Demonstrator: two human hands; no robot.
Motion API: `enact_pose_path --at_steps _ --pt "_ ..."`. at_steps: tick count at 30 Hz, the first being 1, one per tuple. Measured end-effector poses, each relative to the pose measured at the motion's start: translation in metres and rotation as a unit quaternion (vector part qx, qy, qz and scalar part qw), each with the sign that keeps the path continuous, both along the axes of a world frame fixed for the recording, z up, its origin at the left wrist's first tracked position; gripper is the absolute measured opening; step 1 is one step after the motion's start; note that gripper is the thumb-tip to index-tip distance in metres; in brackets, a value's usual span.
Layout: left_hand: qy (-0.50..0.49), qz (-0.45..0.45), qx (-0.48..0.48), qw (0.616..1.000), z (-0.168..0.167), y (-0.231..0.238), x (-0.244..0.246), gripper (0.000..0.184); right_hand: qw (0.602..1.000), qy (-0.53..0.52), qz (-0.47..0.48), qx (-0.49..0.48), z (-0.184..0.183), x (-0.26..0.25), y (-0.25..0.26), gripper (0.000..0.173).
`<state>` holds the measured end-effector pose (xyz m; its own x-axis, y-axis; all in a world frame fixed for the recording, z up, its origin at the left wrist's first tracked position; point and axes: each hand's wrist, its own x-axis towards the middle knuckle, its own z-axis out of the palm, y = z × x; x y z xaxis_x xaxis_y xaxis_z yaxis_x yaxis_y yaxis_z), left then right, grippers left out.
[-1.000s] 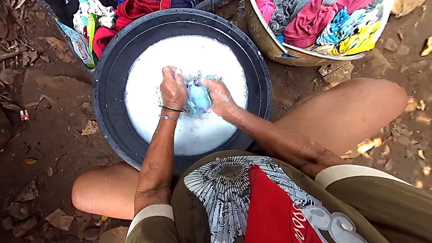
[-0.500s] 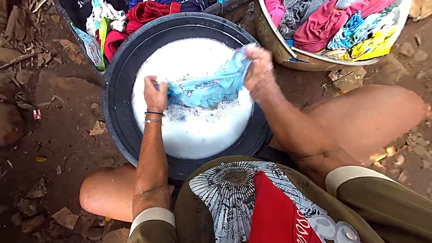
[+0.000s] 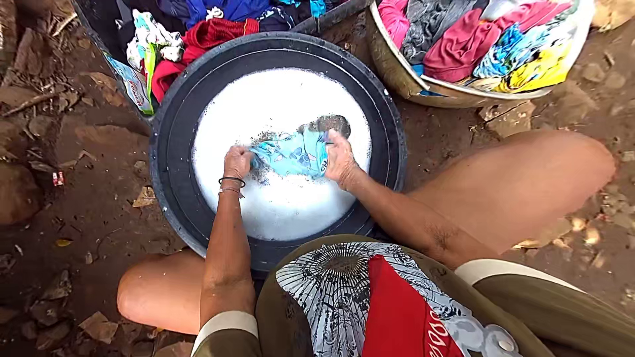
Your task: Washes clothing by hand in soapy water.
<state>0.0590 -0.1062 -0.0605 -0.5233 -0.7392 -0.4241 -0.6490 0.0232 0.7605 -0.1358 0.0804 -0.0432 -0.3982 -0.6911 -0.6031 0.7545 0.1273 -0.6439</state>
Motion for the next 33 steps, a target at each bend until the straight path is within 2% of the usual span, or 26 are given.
enact_pose_path --at_steps 2,4,5,6,7,9,10,12,14,16,17,19,21,22,24,25,26,28,31,33 --pt "0.118 0.087 0.030 0.989 0.010 -0.002 0.003 0.031 0.998 -0.013 0.012 -0.065 0.014 0.005 -0.004 0.061" --pt "0.219 0.149 0.064 0.962 0.019 -0.006 0.003 0.028 0.993 0.029 -0.052 -0.100 0.046 -0.006 -0.015 0.067" --pt "0.235 0.160 0.074 0.956 0.022 -0.007 0.001 0.024 0.989 0.055 -0.102 -0.090 0.056 -0.010 -0.021 0.067" --pt "0.218 0.158 0.072 0.960 0.023 -0.006 -0.003 0.021 0.986 0.082 -0.122 -0.078 0.057 -0.010 -0.023 0.062" --pt "0.175 0.140 0.063 0.973 0.023 -0.003 -0.007 0.021 0.988 0.092 -0.096 -0.082 0.048 -0.007 -0.020 0.058" --pt "0.119 0.103 0.063 0.986 0.019 0.000 -0.012 0.029 0.996 0.035 -0.043 -0.073 0.024 0.011 -0.020 0.060" --pt "0.138 0.104 0.069 0.983 0.017 0.000 -0.013 0.031 0.997 -0.009 -0.022 -0.072 0.021 0.018 -0.018 0.062" --pt "0.251 0.139 0.096 0.953 0.020 0.004 -0.011 0.029 0.996 -0.053 -0.031 -0.069 0.029 0.022 -0.014 0.065" --pt "0.373 0.155 0.139 0.904 0.041 0.006 -0.013 0.022 0.993 -0.051 -0.083 -0.065 0.038 0.017 -0.016 0.061" --pt "0.425 0.128 0.124 0.887 0.069 0.016 -0.031 0.024 0.993 -0.048 -0.095 -0.044 0.040 0.016 -0.020 0.055" --pt "0.414 0.094 0.091 0.901 0.080 0.024 -0.041 0.022 0.994 -0.053 -0.087 -0.031 0.038 0.020 -0.022 0.052" --pt "0.323 0.015 -0.023 0.946 0.084 0.037 -0.055 0.017 0.996 -0.057 -0.068 -0.008 0.037 0.027 -0.023 0.044" --pt "0.145 -0.049 -0.160 0.975 0.066 0.039 -0.053 0.026 0.997 -0.026 -0.065 0.027 0.035 0.026 -0.022 0.032" --pt "0.038 -0.083 -0.189 0.978 0.053 0.035 -0.047 0.034 0.996 -0.006 -0.073 0.042 0.035 0.022 -0.021 0.027" --pt "-0.110 -0.141 -0.156 0.972 0.014 0.029 -0.034 0.041 0.993 0.011 -0.101 0.062 0.034 0.011 -0.016 0.021" --pt "-0.140 -0.148 -0.125 0.971 -0.003 0.028 -0.028 0.041 0.992 0.011 -0.109 0.069 0.033 0.006 -0.013 0.021" --pt "-0.142 -0.132 -0.088 0.977 -0.011 0.028 -0.024 0.040 0.991 0.012 -0.107 0.074 0.032 0.002 -0.010 0.021" --pt "-0.045 -0.068 -0.029 0.996 -0.010 0.026 -0.023 0.039 0.992 -0.005 -0.095 0.080 0.031 0.000 -0.005 0.028" --pt "0.129 -0.018 0.026 0.991 0.031 0.031 -0.044 0.033 0.994 -0.062 -0.062 0.069 0.027 0.009 -0.010 0.052" --pt "0.199 -0.073 0.012 0.977 0.069 0.048 -0.064 0.027 0.994 -0.088 -0.045 0.047 0.029 0.017 -0.019 0.054"
